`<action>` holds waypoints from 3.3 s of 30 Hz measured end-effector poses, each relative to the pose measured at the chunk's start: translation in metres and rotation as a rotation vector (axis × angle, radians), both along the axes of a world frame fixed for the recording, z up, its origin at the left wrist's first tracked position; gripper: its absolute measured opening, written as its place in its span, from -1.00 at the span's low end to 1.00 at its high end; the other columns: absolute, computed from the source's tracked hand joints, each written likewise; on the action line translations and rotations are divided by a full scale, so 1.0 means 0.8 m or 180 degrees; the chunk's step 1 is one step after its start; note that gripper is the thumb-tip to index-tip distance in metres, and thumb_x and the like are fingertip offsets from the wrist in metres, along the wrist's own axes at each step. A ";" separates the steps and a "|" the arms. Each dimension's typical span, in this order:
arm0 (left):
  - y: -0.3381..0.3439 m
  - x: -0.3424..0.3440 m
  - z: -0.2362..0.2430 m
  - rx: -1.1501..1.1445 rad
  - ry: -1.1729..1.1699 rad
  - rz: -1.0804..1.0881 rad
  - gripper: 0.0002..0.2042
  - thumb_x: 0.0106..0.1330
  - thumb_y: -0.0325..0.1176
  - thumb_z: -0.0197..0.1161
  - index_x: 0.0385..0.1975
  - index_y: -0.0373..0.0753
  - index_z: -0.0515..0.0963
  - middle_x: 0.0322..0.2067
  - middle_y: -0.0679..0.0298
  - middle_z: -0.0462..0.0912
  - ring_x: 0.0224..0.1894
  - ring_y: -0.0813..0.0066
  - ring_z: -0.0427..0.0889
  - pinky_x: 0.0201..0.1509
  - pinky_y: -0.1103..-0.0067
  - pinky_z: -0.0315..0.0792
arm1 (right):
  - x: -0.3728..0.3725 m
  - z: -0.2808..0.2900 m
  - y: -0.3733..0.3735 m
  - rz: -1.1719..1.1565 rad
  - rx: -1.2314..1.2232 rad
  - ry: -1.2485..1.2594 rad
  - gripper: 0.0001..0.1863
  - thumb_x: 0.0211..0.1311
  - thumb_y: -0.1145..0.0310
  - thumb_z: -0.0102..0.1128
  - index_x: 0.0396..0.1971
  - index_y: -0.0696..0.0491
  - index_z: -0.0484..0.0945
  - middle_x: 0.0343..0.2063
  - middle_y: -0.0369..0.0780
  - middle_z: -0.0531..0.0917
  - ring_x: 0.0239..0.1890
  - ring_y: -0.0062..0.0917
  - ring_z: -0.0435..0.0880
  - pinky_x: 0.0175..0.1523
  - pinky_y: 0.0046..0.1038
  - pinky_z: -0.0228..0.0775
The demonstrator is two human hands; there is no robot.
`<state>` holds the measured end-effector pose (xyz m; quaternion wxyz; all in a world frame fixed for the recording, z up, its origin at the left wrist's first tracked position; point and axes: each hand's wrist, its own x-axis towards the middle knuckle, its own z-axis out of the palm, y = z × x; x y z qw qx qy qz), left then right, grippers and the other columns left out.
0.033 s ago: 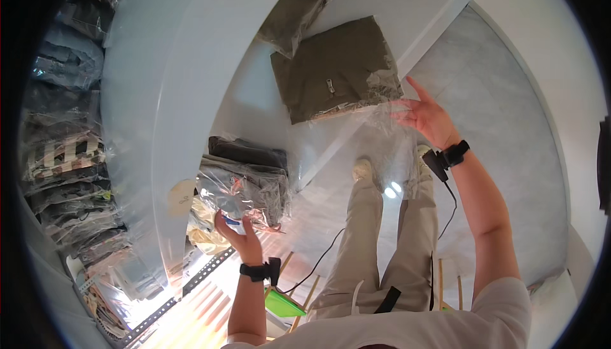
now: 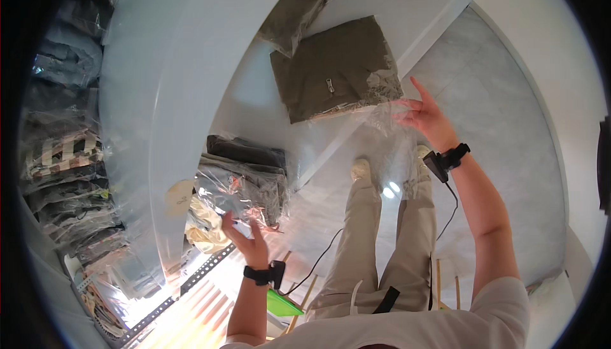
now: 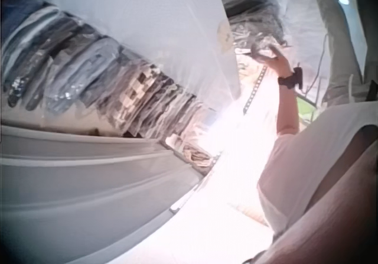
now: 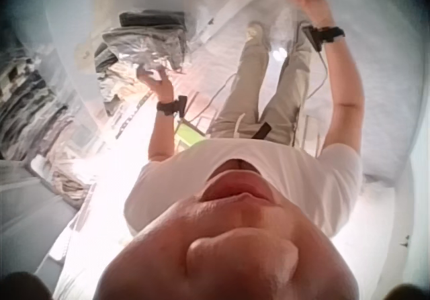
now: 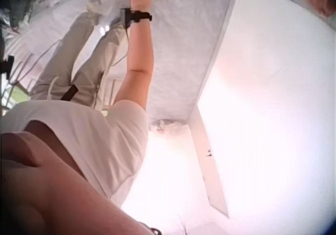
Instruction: The person folds a pair of shorts, places them into a plastic bag, and then organizes several packages of clothing onto a shelf in a stockroom.
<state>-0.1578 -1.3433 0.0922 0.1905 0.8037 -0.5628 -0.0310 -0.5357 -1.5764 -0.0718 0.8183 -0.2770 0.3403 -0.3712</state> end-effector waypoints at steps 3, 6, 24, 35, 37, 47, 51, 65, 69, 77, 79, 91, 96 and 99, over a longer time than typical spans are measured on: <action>0.013 -0.077 0.004 0.0321 0.0525 -0.0497 -0.68 0.11 -0.58 0.08 -0.10 -0.42 0.31 -0.15 -0.01 0.39 -0.08 0.05 0.37 0.05 0.28 0.24 | 0.010 -0.022 0.006 -0.0104 -0.2173 0.2272 -0.33 0.10 0.54 0.05 0.25 -0.09 0.10 0.09 -0.12 0.42 0.07 -0.32 0.47 0.19 -0.24 0.23; 0.020 -0.108 -0.015 0.0564 0.1055 -0.0824 -0.77 0.06 -0.65 0.04 -0.25 -0.35 0.41 -0.26 0.08 0.47 -0.18 0.15 0.44 0.00 0.38 0.29 | 0.025 -0.018 -0.004 -0.0389 -0.4203 0.3439 -0.46 0.04 0.50 0.11 0.10 -0.12 0.35 0.09 -0.20 0.43 0.14 -0.33 0.39 0.21 -0.25 0.20; -0.094 -0.114 -0.195 0.0400 0.0683 -0.0492 -0.40 0.10 -0.47 0.23 0.16 -0.32 0.16 0.20 -0.07 0.11 0.22 -0.03 0.17 0.24 0.29 0.18 | -0.055 0.017 -0.077 0.0910 -0.3832 0.2781 -0.82 0.13 0.45 0.14 -0.25 -0.01 0.61 -0.10 -0.33 0.60 0.20 -0.38 0.34 0.29 -0.19 0.01; -0.166 -0.107 -0.189 -0.0179 0.1772 -0.1154 -0.85 0.28 -0.41 0.03 -0.39 -0.28 0.55 -0.30 0.28 0.60 -0.17 0.42 0.50 -0.03 0.52 0.34 | -0.070 0.015 -0.094 0.0978 -0.3203 0.2538 -0.91 0.04 0.49 0.20 -0.43 0.04 0.65 -0.15 -0.29 0.62 0.06 -0.39 0.47 0.31 -0.16 -0.02; -0.179 -0.123 -0.172 0.0028 0.2230 -0.0496 -0.79 0.33 -0.35 -0.01 -0.42 -0.30 0.53 -0.38 0.29 0.60 -0.24 0.47 0.51 -0.09 0.56 0.34 | -0.069 0.014 -0.095 0.0707 -0.2836 0.2504 -0.93 0.05 0.44 0.21 -0.50 0.08 0.65 -0.33 -0.26 0.66 -0.16 -0.50 0.55 0.30 -0.27 0.03; -0.212 -0.146 -0.193 -0.0125 0.2590 0.1168 -0.64 0.37 -0.25 -0.07 -0.60 -0.35 0.44 -0.66 0.27 0.48 -0.56 0.53 0.42 -0.40 0.55 0.30 | -0.004 0.010 -0.096 -0.0341 -0.1159 0.2904 -0.66 0.19 0.25 0.13 -0.69 0.17 0.51 -0.73 -0.22 0.52 -0.60 -0.51 0.49 -0.35 -0.47 0.32; -0.221 -0.150 -0.200 -0.0114 0.2127 0.1174 -0.65 0.34 -0.27 -0.08 -0.66 -0.36 0.39 -0.71 0.26 0.43 -0.63 0.46 0.38 -0.49 0.51 0.26 | 0.006 -0.009 -0.093 -0.1212 -0.1916 0.3561 -0.66 0.18 0.24 0.13 -0.68 0.16 0.51 -0.75 -0.17 0.47 -0.71 -0.39 0.35 -0.52 -0.41 0.23; -0.176 -0.164 -0.196 -0.1207 0.2867 0.2203 -0.57 0.34 -0.05 -0.04 0.04 -0.25 0.27 -0.11 0.22 0.36 0.01 0.41 0.32 0.12 0.46 0.13 | 0.036 0.010 -0.054 -0.1046 -0.0230 0.2402 -0.77 0.21 0.47 0.02 -0.12 0.08 0.36 -0.57 -0.27 0.48 -0.55 -0.66 0.41 -0.47 -0.57 0.25; -0.148 -0.230 -0.155 -0.0951 0.4366 0.2538 -0.60 0.35 -0.12 0.01 0.04 -0.24 0.24 -0.11 0.26 0.35 -0.04 0.40 0.35 0.15 0.47 0.18 | 0.049 0.017 -0.014 -0.1286 -0.0256 0.2170 -0.73 0.23 0.54 -0.08 -0.06 0.08 0.29 -0.54 -0.28 0.48 -0.53 -0.69 0.40 -0.45 -0.61 0.24; -0.225 -0.184 -0.163 -0.0805 0.6480 0.1869 -0.72 0.31 -0.22 0.08 -0.11 -0.26 0.44 -0.12 0.26 0.54 -0.07 0.44 0.50 0.06 0.50 0.35 | 0.064 0.041 0.066 -0.1176 0.0265 0.1376 -0.61 0.26 0.57 -0.13 0.10 0.09 0.17 -0.47 -0.32 0.46 -0.51 -0.73 0.39 -0.42 -0.68 0.25; -0.229 -0.165 -0.163 -0.0564 0.6447 0.2080 -0.82 0.30 -0.30 0.06 -0.20 -0.20 0.50 -0.18 0.32 0.59 -0.11 0.42 0.53 0.00 0.49 0.39 | 0.059 0.046 0.075 -0.0818 0.0464 0.1060 -0.54 0.19 0.61 -0.08 0.12 0.10 0.18 -0.33 -0.23 0.49 -0.33 -0.63 0.47 -0.24 -0.61 0.34; -0.241 -0.132 -0.089 0.0017 0.6195 0.2405 -0.88 0.28 -0.37 0.07 -0.26 -0.22 0.49 -0.30 0.31 0.59 -0.18 0.41 0.55 -0.06 0.44 0.44 | 0.043 0.058 -0.021 0.0443 -0.4857 0.2879 -0.28 -0.28 0.51 0.20 0.07 -0.19 0.38 -0.01 -0.25 0.45 0.11 -0.32 0.38 0.22 -0.12 0.07; -0.257 -0.124 -0.065 0.0011 0.5964 0.2424 -0.76 0.29 -0.27 0.06 -0.14 -0.23 0.47 -0.16 0.28 0.57 -0.06 0.35 0.51 0.06 0.34 0.36 | 0.076 0.058 -0.023 0.0398 -0.4555 0.2864 -0.38 -0.16 0.43 0.16 0.06 -0.17 0.39 -0.04 -0.28 0.48 0.06 -0.41 0.43 0.05 -0.33 0.35; -0.259 -0.139 -0.052 -0.0180 0.6048 0.1839 -0.65 0.30 -0.18 0.04 0.00 -0.23 0.39 -0.04 0.24 0.51 0.00 0.33 0.48 0.12 0.36 0.33 | 0.095 0.039 -0.018 0.0111 -0.4447 0.2743 -0.49 -0.04 0.37 0.13 0.03 -0.15 0.42 -0.01 -0.29 0.48 0.04 -0.38 0.44 0.02 -0.35 0.38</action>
